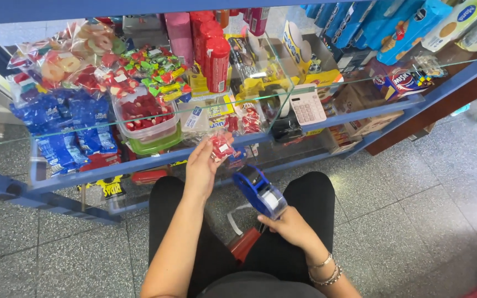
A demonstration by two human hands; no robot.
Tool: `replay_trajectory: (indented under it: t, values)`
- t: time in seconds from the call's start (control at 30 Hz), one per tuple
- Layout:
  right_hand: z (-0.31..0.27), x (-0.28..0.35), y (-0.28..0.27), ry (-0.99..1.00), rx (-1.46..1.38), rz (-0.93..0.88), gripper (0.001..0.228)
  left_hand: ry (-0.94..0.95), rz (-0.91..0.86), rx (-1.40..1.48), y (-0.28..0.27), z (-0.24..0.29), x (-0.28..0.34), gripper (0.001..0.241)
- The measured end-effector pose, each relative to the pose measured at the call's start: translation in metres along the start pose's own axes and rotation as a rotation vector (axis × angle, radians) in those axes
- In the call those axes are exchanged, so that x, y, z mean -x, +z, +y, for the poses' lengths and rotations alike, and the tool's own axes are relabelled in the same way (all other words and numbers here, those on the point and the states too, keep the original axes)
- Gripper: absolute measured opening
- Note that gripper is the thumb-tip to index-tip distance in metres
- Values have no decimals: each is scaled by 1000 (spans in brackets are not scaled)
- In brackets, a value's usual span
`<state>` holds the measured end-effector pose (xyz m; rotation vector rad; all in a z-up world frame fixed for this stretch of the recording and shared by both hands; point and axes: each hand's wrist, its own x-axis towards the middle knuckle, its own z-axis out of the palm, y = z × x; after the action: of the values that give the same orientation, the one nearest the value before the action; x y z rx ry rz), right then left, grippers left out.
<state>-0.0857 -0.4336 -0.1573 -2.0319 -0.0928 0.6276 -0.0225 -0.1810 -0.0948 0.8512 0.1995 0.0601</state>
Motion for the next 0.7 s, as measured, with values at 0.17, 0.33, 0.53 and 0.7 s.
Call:
replay_trajectory:
  t: [0.17, 0.33, 0.53, 0.7]
  values:
    - [32, -2, 22, -81, -211, -99, 29, -79, 22, -167, 9, 0, -6, 40]
    - [71, -21, 44, -130, -334, -183, 20, -10, -105, -301, 7, 13, 9, 34]
    - [70, -27, 37, -11, -399, -148, 26, 187, 152, -824, 50, 181, 40, 26]
    - [94, -44, 50, -80, -531, -44, 31, 743, 197, -1490, -90, 236, -96, 25]
